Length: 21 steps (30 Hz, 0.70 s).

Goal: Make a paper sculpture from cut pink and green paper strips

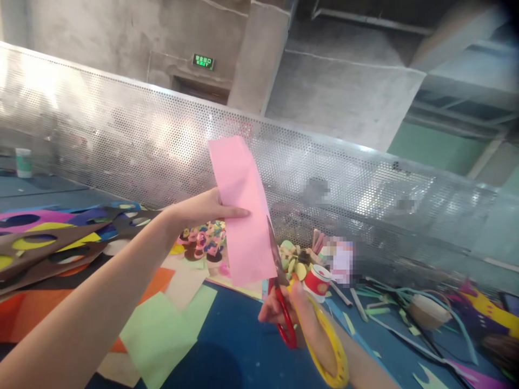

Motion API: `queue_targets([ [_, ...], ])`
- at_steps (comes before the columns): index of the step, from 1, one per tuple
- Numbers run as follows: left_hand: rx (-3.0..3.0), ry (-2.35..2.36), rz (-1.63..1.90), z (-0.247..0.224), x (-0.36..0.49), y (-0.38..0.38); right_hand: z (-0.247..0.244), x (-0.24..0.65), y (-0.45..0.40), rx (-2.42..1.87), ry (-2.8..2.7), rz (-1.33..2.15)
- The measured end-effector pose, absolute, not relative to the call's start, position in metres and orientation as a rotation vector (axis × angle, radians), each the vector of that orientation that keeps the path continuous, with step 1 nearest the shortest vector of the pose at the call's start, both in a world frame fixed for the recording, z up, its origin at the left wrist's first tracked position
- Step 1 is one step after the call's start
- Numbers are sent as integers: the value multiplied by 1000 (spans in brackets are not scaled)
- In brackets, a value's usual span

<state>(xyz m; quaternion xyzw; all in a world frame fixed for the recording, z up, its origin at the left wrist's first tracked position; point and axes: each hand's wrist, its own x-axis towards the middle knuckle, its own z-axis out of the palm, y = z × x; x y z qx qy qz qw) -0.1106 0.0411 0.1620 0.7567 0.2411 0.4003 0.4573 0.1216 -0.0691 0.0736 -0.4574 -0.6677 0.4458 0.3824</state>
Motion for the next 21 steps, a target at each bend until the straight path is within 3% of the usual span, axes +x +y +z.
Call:
queue_targets([
  [21,1965,566,954,164,-112,38,59,116,-72,-1208,-1671,1041],
])
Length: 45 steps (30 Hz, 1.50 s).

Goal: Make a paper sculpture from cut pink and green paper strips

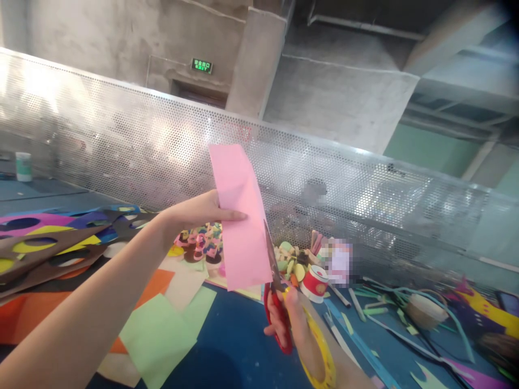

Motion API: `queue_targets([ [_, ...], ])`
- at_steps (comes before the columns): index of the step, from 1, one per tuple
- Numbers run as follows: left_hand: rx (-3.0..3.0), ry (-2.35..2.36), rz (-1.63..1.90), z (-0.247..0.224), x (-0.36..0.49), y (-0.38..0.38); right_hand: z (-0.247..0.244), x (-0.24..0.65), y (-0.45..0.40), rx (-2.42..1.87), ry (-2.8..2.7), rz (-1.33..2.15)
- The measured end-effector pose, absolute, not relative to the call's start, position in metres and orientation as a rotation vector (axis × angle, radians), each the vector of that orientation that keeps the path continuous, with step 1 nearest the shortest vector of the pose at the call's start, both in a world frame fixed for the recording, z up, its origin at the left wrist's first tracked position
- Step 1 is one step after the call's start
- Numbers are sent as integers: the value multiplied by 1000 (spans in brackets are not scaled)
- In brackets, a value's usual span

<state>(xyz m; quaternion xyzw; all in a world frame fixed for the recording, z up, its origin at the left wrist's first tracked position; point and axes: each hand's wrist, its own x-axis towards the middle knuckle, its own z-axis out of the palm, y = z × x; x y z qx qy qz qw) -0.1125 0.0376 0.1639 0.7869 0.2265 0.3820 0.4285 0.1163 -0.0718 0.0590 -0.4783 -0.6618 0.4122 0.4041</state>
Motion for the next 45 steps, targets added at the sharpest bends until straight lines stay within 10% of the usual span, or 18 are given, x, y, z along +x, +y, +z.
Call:
queue_targets([
  [45,1905,531,911,154,-113,42,65,96,-85,-1377,-1619,935],
])
